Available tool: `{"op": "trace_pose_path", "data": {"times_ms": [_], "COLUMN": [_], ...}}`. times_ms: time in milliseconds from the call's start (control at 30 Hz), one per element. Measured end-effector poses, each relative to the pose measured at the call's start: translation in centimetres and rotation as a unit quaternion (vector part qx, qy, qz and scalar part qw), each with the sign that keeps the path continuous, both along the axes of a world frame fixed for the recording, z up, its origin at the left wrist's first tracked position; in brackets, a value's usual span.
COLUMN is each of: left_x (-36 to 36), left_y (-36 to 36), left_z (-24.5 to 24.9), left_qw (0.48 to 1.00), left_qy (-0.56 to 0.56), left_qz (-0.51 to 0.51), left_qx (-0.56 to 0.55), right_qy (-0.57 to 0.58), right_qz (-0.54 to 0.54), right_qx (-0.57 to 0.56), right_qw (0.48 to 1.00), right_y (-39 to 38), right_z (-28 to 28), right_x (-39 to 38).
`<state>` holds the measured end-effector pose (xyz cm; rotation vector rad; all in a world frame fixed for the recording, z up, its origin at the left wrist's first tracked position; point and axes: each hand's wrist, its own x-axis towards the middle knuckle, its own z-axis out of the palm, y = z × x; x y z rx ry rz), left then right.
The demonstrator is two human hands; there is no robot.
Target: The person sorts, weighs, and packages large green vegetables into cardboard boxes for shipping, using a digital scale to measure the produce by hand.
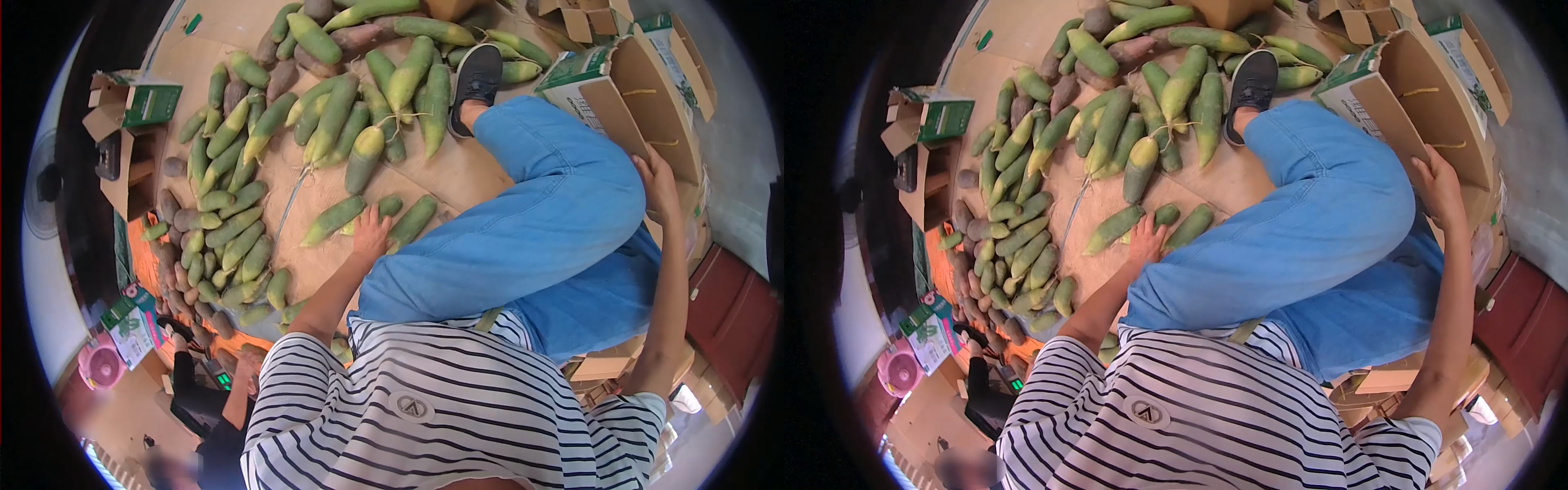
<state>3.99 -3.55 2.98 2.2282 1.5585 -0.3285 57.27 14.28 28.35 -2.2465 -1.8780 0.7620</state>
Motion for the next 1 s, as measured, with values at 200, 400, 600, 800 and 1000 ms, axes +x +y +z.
{"op": "trace_pose_path", "data": {"times_ms": [200, 400, 600, 800, 1000], "left_x": [3.1, 5.7, 6.0, 6.2, 5.4], "left_y": [1.1, 4.3, 3.3, 2.8, 5.3], "left_z": [-1.5, 0.1, -1.4, -5.2, 0.6], "left_qw": [0.990, 0.962, 0.972, 0.971, 0.975], "left_qy": [0.086, 0.141, 0.093, 0.119, 0.002], "left_qz": [0.022, 0.067, 0.100, 0.111, 0.142], "left_qx": [-0.106, -0.223, -0.192, -0.173, -0.171], "right_qy": [-0.008, -0.040, -0.080, -0.097, -0.069], "right_qz": [-0.002, 0.003, 0.031, 0.050, 0.061], "right_qx": [0.031, 0.043, 0.058, 0.089, 0.077], "right_qw": [0.999, 0.998, 0.995, 0.990, 0.993], "right_y": [-0.1, 0.2, 0.2, -0.5, -0.9], "right_z": [-0.3, -0.9, 0.0, -0.5, 0.7], "right_x": [-0.1, 0.2, 0.2, -0.2, -0.4]}}
